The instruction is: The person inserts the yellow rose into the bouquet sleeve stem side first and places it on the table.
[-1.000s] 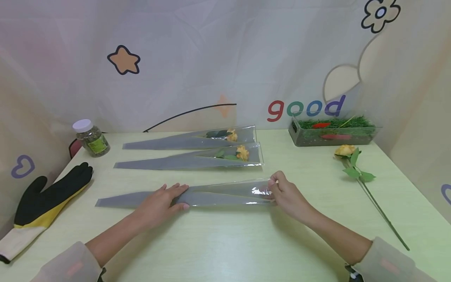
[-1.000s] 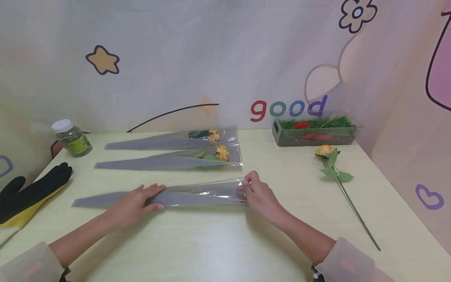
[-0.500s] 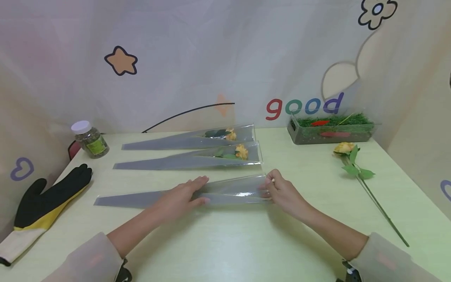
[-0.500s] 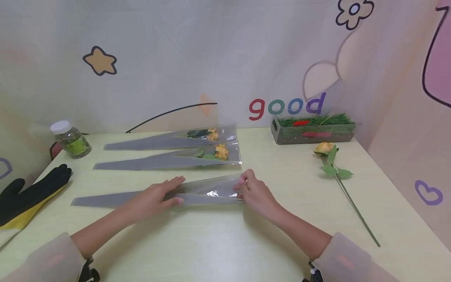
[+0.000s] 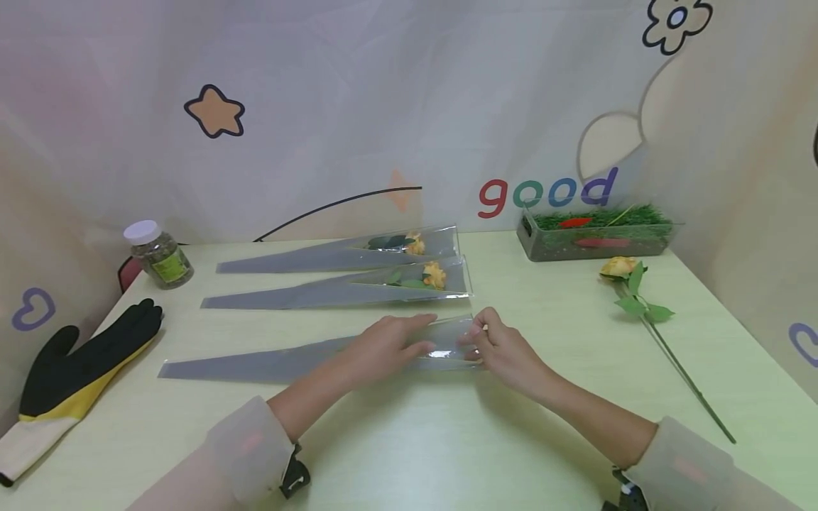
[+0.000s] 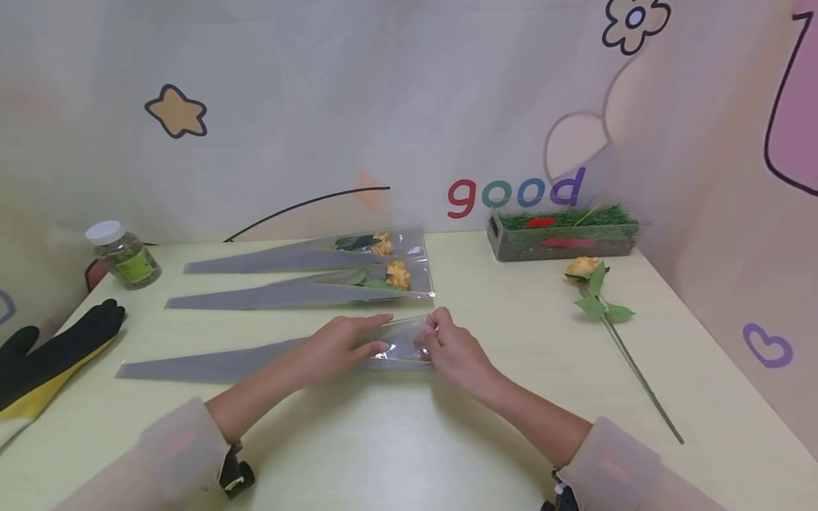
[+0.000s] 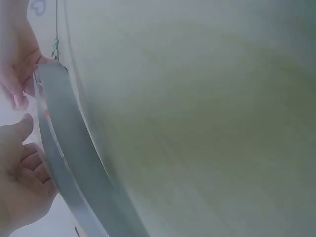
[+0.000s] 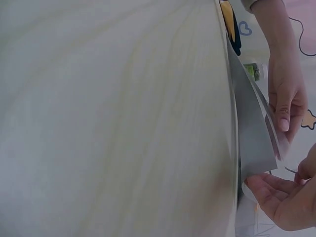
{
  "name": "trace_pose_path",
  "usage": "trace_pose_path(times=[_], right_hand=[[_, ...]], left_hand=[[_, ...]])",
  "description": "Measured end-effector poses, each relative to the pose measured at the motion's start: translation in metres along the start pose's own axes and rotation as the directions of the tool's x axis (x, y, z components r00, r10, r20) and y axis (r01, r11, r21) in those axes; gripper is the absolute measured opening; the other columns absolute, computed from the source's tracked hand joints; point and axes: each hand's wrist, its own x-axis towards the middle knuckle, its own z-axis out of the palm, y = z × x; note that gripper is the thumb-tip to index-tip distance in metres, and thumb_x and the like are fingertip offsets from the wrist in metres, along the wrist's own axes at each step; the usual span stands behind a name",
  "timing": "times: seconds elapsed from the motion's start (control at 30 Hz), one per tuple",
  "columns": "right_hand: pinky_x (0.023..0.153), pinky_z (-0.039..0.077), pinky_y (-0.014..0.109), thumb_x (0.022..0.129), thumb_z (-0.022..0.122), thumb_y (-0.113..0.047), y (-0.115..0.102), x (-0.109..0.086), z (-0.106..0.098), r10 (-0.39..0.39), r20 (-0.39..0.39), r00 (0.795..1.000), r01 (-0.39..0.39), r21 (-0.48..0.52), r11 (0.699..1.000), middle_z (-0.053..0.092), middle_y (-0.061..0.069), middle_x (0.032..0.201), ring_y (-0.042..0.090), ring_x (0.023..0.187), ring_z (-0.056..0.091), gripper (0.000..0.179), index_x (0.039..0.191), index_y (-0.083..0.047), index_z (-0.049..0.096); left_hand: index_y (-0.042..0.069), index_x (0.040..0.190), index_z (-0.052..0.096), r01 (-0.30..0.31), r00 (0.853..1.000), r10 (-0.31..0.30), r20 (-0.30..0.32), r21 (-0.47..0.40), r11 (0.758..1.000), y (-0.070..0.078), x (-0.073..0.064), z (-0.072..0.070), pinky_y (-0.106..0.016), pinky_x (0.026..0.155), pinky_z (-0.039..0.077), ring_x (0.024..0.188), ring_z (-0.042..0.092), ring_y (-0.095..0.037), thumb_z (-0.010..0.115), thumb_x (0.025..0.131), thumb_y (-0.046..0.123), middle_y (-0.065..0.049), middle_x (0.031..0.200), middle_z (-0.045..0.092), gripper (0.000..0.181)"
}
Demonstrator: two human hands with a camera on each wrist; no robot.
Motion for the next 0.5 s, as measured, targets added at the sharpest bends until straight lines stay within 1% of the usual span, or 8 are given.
trace_pose_path(times=[0.03, 0.07, 0.1, 0.17, 0.23, 0.37, 0.5], right_hand=[[0.068, 0.051, 0.038, 0.1, 0.038, -0.009, -0.0005, -0.0004, -0.0001, 0.0, 0.004, 1.0, 0.0, 0.0, 1.0, 0.062, 0.025, 0.107, 0.031, 0.086, 0.065, 0.012, 0.09, -0.005, 0.034], [0.069, 0.051, 0.038, 0.1, 0.038, -0.009, -0.0009, -0.0008, -0.0001, -0.002, 0.009, 1.0, 0.002, 0.005, 1.0, 0.062, 0.026, 0.107, 0.032, 0.086, 0.065, 0.012, 0.089, -0.005, 0.034], [0.069, 0.051, 0.039, 0.1, 0.037, -0.008, -0.0012, -0.0009, -0.0002, -0.001, 0.011, 1.0, 0.001, 0.008, 1.0, 0.062, 0.026, 0.107, 0.033, 0.086, 0.065, 0.012, 0.089, -0.005, 0.033], [0.069, 0.051, 0.039, 0.1, 0.037, -0.008, -0.0014, -0.0008, -0.0002, 0.0, 0.01, 1.0, 0.0, 0.008, 1.0, 0.061, 0.027, 0.107, 0.033, 0.086, 0.065, 0.012, 0.089, -0.005, 0.033], [0.068, 0.051, 0.039, 0.1, 0.037, -0.008, -0.0008, -0.0002, 0.0, 0.0, 0.008, 1.0, 0.0, 0.003, 1.0, 0.062, 0.027, 0.107, 0.033, 0.086, 0.065, 0.012, 0.089, -0.005, 0.033], [0.068, 0.052, 0.039, 0.1, 0.037, -0.008, 0.001, 0.0005, 0.0004, -0.003, 0.004, 1.0, 0.003, 0.002, 1.0, 0.062, 0.027, 0.107, 0.032, 0.086, 0.065, 0.012, 0.089, -0.005, 0.034], [0.07, 0.052, 0.041, 0.1, 0.037, -0.008, 0.0021, 0.0006, 0.0005, -0.011, 0.005, 1.0, 0.01, 0.009, 1.0, 0.062, 0.026, 0.107, 0.032, 0.085, 0.065, 0.011, 0.09, -0.005, 0.034]], left_hand=[[0.006, 0.136, 0.047, 0.0, 1.0, 0.0, 0.0, 0.003, 1.0, 0.0007, 0.0017, 0.0004, -0.03, 0.075, 0.043, 0.064, 0.048, -0.009, 0.058, 0.093, 0.027, -0.004, 0.091, 0.066, 0.049], [0.006, 0.135, 0.048, -0.002, 1.0, 0.002, -0.001, 0.006, 1.0, 0.0012, 0.0034, 0.0008, -0.029, 0.072, 0.042, 0.056, 0.04, -0.009, 0.058, 0.093, 0.027, -0.001, 0.078, 0.062, 0.048], [0.006, 0.135, 0.048, -0.003, 1.0, 0.003, -0.001, 0.007, 1.0, 0.0018, 0.0046, 0.0011, -0.029, 0.07, 0.042, 0.052, 0.035, -0.009, 0.058, 0.093, 0.026, 0.001, 0.067, 0.055, 0.048], [0.006, 0.134, 0.049, 0.0, 1.0, 0.0, 0.0, 0.008, 1.0, 0.0032, 0.0062, 0.0013, -0.027, 0.067, 0.041, 0.047, 0.029, -0.007, 0.058, 0.093, 0.025, 0.004, 0.057, 0.041, 0.046], [0.006, 0.134, 0.05, 0.004, 1.0, -0.004, 0.003, 0.007, 1.0, 0.0046, 0.0066, 0.0012, -0.026, 0.063, 0.041, 0.045, 0.026, -0.006, 0.058, 0.093, 0.024, 0.005, 0.055, 0.036, 0.045], [0.006, 0.133, 0.051, -0.001, 1.0, 0.001, 0.0, 0.012, 1.0, 0.0063, 0.0066, 0.0015, -0.024, 0.055, 0.038, 0.044, 0.025, -0.005, 0.058, 0.093, 0.022, 0.005, 0.056, 0.036, 0.043], [0.007, 0.131, 0.053, -0.011, 1.0, 0.011, -0.009, 0.032, 0.999, 0.0066, 0.0064, 0.0018, -0.023, 0.056, 0.038, 0.044, 0.025, -0.005, 0.058, 0.093, 0.023, 0.005, 0.057, 0.038, 0.042]])
